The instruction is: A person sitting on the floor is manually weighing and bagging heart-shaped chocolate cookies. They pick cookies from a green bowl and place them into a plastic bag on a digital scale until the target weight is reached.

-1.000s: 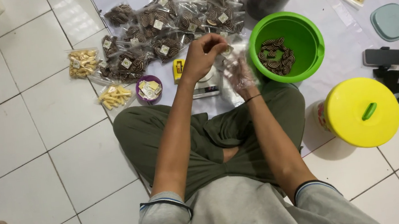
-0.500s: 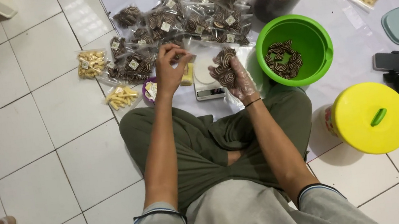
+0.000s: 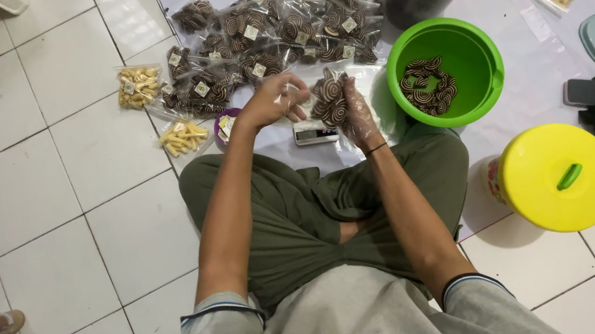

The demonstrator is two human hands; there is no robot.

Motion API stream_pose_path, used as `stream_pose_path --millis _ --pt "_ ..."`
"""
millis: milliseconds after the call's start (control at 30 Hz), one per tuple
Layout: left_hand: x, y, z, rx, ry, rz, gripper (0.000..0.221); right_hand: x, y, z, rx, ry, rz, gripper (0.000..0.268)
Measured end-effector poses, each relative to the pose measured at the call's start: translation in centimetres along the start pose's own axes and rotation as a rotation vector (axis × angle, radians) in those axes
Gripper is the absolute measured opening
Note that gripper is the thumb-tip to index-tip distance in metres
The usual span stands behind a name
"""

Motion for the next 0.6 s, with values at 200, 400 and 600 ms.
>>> stream_pose_path --millis 200,400,600 --pt "-0.4 -1.9 -1.0 -0.051 -0.039 -0.023 0.018 -0.5 1.9 -0.8 0.117 -0.229 -0.019 0.089" --pt "-1.5 -2.9 -0.7 0.083 0.017 -0.108 0.021 0.8 -1.6 1.9 0.047 -0.160 -0.088 0.083" --pt "-1.4 -2.2 -2.0 -0.497 -0.277 -0.176 0.016 -0.9 0.6 -0.2 0.083 -0.210 -0.093 0.094"
Point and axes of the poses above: each hand's wrist, its own x-axis away from the middle knuckle, its own y-axis out of the back of the hand, z = x × y, the point moved 3 cm from there along -x, towards the middle knuckle, and after that the axes turned 10 degrees about x, right-handed, at the moved point
